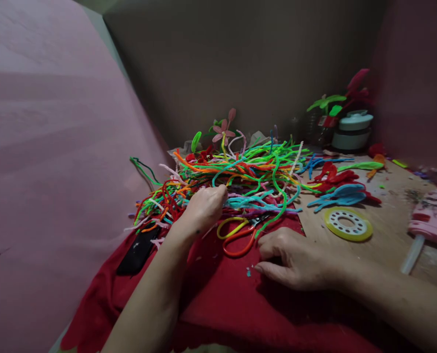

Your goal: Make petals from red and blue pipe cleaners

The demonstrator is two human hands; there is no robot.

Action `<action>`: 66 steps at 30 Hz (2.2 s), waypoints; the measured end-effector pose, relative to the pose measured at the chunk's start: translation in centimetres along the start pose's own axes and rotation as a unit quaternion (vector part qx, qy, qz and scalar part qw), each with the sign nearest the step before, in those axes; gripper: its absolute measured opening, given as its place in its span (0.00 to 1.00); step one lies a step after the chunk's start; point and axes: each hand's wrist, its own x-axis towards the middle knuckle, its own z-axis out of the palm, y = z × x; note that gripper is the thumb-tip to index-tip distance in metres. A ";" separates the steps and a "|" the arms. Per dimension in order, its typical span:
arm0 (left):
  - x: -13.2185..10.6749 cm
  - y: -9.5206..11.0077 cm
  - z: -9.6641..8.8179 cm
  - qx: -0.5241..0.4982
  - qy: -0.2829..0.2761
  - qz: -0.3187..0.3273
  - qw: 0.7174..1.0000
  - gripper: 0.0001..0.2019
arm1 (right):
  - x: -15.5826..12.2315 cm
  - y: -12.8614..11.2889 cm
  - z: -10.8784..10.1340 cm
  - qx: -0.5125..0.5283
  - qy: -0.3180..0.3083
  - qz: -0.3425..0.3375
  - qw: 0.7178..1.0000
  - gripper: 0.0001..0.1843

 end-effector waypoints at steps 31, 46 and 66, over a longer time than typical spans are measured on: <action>-0.8 -1.2 -1.7 -0.571 0.000 0.054 0.819 0.11 | 3.0 -1.7 -2.7 0.386 0.192 0.086 0.898 0.25; -1.3 -2.4 -3.5 -0.772 0.332 -0.017 0.542 0.07 | 6.2 1.6 -1.6 0.179 0.178 0.116 0.961 0.14; -1.6 4.7 -0.5 -0.359 0.039 0.086 0.929 0.13 | 1.9 1.0 -5.3 0.612 0.402 0.056 0.679 0.12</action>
